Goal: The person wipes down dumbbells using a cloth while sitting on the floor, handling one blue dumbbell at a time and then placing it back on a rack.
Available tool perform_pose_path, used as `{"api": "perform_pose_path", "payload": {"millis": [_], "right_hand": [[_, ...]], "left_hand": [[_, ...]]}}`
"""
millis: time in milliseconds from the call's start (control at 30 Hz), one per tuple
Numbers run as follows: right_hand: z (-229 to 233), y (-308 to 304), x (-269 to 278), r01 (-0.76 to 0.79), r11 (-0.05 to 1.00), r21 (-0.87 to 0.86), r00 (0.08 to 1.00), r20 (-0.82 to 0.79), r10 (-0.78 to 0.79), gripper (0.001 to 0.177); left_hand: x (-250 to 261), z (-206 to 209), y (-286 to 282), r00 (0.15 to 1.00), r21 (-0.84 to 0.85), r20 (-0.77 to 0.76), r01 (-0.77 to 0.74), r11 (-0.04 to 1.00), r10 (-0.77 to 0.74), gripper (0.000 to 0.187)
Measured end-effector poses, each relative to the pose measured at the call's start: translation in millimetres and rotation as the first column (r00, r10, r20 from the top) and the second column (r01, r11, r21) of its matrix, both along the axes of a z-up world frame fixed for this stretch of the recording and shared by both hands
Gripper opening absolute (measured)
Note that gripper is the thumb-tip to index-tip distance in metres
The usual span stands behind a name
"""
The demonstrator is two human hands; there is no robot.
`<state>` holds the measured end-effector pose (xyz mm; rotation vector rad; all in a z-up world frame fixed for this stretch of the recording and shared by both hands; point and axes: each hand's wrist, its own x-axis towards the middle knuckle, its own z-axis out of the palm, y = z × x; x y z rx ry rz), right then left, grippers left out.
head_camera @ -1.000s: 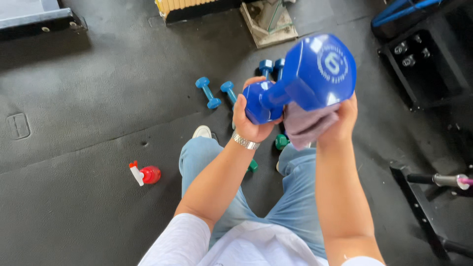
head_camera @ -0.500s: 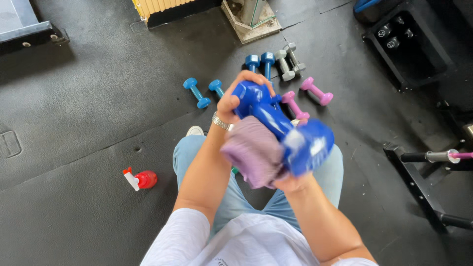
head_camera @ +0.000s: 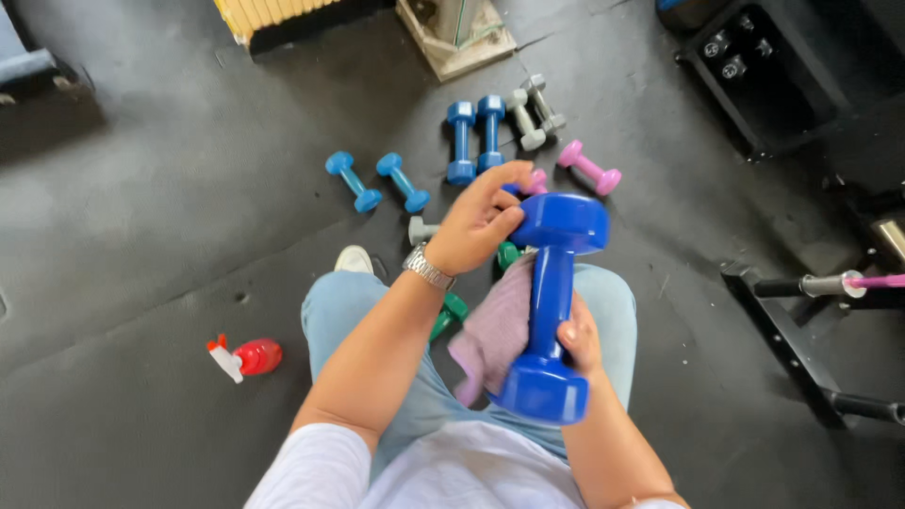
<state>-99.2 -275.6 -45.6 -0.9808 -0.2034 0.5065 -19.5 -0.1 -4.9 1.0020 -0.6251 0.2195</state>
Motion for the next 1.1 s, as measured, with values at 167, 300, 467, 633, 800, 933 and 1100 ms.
{"api": "perform_pose_path", "payload": {"millis": [167, 300, 467, 633, 800, 933, 1100], "right_hand": [[118, 51, 15, 0.263, 0.793, -0.55, 0.935, 0.349, -0.068, 0.079], [122, 76, 33, 0.493, 0.27, -0.827, 0.758, 0.561, 0.332, 0.064], [148, 94, 91, 0.522, 0.428, -0.737, 0.346, 0.642, 0.684, 0.079], [175, 64, 123, 0.325, 0.626, -0.709, 0.642, 0.652, 0.404, 0.051], [179, 47, 129, 0.508, 0.806, -0.304, 0.682, 0.713, -0.161, 0.037], [209, 81, 102, 0.784, 0.615, -0.08, 0.087, 0.996, 0.019, 0.034], [201, 153, 79, 0.624, 0.779, 0.064, -0.356, 0.911, 0.21, 0.025]], "left_hand": [[-61, 81, -6, 0.906, 0.552, -0.309, -0.077, 0.83, 0.289, 0.034], [-51, 14, -44, 0.92, 0.289, -0.375, -0.002, 0.957, 0.115, 0.052], [-32, -10, -52, 0.921, -0.634, -0.324, -0.042, 0.772, -0.216, 0.068], [-32, 4, -8, 0.93, -0.638, -0.297, -0.023, 0.77, -0.218, 0.065], [-24, -6, 18, 0.945, -0.372, -0.271, -0.277, 0.886, 0.182, 0.017], [-55, 29, 34, 0.757, 0.448, -0.126, -0.533, 0.718, 0.641, 0.046], [-54, 76, 52, 0.246, 0.472, 0.679, -0.868, -0.154, 0.691, 0.034]]}}
